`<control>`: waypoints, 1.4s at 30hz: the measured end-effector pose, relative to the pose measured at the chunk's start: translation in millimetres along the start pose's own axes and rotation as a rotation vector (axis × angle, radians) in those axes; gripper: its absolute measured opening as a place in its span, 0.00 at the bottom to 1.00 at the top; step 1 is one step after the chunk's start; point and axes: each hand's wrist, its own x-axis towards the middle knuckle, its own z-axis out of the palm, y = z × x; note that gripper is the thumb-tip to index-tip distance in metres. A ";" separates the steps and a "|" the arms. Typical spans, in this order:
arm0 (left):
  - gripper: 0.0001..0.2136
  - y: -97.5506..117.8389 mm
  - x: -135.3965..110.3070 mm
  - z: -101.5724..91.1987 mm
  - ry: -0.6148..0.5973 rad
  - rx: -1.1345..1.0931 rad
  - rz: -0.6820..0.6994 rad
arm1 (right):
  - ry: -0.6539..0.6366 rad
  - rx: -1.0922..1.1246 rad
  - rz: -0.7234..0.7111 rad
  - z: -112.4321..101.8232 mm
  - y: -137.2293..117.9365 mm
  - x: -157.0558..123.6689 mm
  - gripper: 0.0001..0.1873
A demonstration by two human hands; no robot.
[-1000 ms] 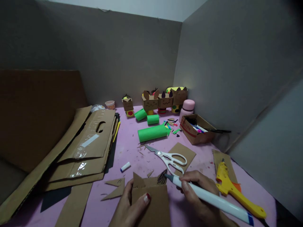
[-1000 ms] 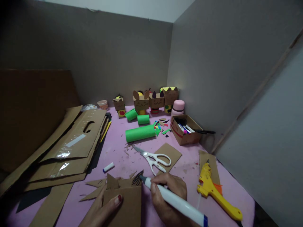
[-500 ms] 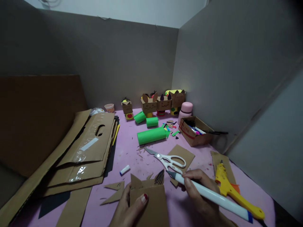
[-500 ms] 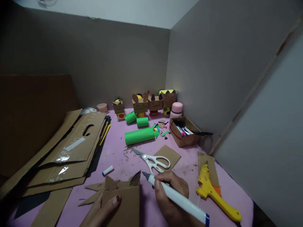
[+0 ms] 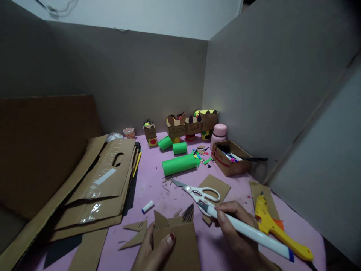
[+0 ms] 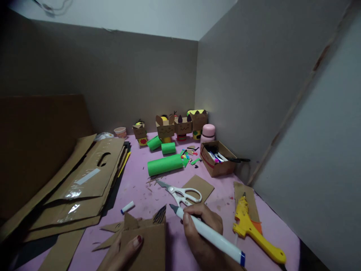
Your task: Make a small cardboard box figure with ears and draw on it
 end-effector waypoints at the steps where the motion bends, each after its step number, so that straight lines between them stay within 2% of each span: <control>1: 0.44 0.0 0.3 0.3 0.002 -0.007 0.000 | 0.006 -0.003 -0.003 -0.7 1.0 -0.1 0.07; 6: 0.45 2.0 1.2 -2.8 0.080 -0.033 0.001 | 0.027 -0.012 -0.069 -1.3 5.3 -4.3 0.06; 9: 0.45 7.1 -1.7 -6.1 0.152 -0.029 0.107 | 0.088 -0.010 -0.051 -0.4 2.6 -5.7 0.08; 12: 0.47 13.7 -5.0 -6.3 0.156 -0.061 0.250 | 0.120 -0.006 -0.033 1.0 -1.8 -5.4 0.10; 17: 0.47 21.4 -6.7 -4.2 0.139 -0.068 0.312 | 0.094 0.019 -0.033 4.9 -5.2 -7.2 0.11; 25: 0.48 17.1 -11.0 -4.3 -0.032 0.009 0.215 | 0.139 -0.017 -0.013 1.4 2.6 -6.8 0.10; 29: 0.47 16.3 -9.8 -7.5 -0.201 0.071 0.163 | 0.130 -0.013 -0.061 -8.9 9.7 5.1 0.10; 33: 0.44 16.3 -10.5 -8.8 -0.424 0.161 0.090 | 0.043 0.083 -0.067 -13.0 10.7 15.7 0.06; 36: 0.42 14.9 -12.8 -6.8 -0.569 0.145 0.052 | -0.014 0.232 -0.081 -12.3 1.7 19.1 0.03; 38: 0.39 15.0 -14.6 -4.8 -0.585 0.133 0.054 | -0.088 0.299 -0.153 -12.1 -10.5 21.5 0.03; 42: 0.36 18.7 -16.9 -2.9 -0.544 0.175 0.100 | -0.404 0.248 -0.342 -11.1 -42.4 31.0 0.06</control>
